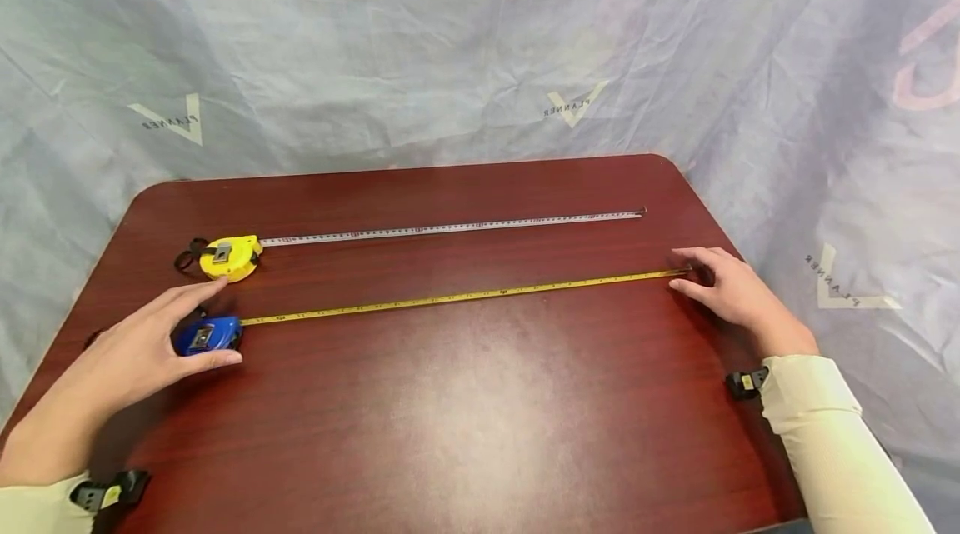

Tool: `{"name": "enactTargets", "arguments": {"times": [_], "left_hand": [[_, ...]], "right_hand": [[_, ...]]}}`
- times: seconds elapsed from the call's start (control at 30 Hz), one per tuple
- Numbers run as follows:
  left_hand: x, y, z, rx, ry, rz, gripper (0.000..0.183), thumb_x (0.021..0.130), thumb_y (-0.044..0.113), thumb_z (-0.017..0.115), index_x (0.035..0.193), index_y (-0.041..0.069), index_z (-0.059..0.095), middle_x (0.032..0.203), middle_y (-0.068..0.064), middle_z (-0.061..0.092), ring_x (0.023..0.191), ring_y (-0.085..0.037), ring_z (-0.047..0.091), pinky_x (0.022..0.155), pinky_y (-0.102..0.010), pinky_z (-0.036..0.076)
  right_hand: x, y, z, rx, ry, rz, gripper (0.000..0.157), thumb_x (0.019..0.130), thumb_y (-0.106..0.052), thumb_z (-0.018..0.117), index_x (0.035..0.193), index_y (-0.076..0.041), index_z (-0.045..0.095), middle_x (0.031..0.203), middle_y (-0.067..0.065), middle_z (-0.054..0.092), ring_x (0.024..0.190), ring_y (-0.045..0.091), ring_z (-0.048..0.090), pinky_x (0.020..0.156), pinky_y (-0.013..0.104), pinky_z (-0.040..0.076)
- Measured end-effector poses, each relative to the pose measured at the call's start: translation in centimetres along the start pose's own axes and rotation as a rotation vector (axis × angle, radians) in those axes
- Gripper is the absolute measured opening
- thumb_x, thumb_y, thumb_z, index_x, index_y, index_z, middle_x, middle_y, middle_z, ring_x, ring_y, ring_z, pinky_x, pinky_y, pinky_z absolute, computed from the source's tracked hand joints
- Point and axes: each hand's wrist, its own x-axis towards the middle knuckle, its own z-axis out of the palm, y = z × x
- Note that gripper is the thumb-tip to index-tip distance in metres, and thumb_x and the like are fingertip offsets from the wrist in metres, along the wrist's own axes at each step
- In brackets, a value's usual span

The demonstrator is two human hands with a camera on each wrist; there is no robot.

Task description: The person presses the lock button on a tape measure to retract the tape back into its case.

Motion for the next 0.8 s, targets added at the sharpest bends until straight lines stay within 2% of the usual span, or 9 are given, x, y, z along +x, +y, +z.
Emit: {"name": "enactTargets", "arguments": {"times": [0.33, 0.57, 0.8], "left_hand": [[0.05, 0.17, -0.14, -0.007, -0.017, 0.029, 0.107, 0.079, 0.066, 0.081, 0.162, 0.018, 0.035, 0.151, -0.025, 0.043, 0.129, -0.053, 0.046, 0.091, -0.076, 0.039], [0.09, 0.04, -0.22, -0.008, -0.042, 0.024, 0.099, 0.08, 0.062, 0.082, 0.156, 0.011, 0.044, 0.15, -0.026, 0.047, 0.13, -0.052, 0.047, 0.095, -0.072, 0.039], [0.25, -0.04, 0.03, 0.004, -0.038, 0.065, 0.094, 0.082, 0.059, 0.082, 0.153, 0.008, 0.048, 0.146, -0.029, 0.05, 0.124, -0.052, 0.052, 0.092, -0.071, 0.043]], "right_hand": [[-0.29, -0.09, 0.09, -0.028, -0.01, 0.009, 0.043, 0.094, -0.016, 0.078, 0.132, -0.002, 0.064, 0.119, 0.022, 0.065, 0.107, 0.037, 0.056, 0.089, 0.056, 0.042], [-0.11, -0.49, 0.19, -0.033, -0.01, 0.004, 0.04, 0.094, -0.014, 0.078, 0.131, -0.003, 0.065, 0.11, 0.019, 0.064, 0.098, 0.033, 0.056, 0.082, 0.051, 0.043], [-0.01, -0.58, 0.29, -0.036, -0.013, 0.004, 0.038, 0.094, -0.011, 0.077, 0.129, -0.002, 0.065, 0.104, 0.017, 0.061, 0.093, 0.031, 0.055, 0.078, 0.049, 0.043]]}}
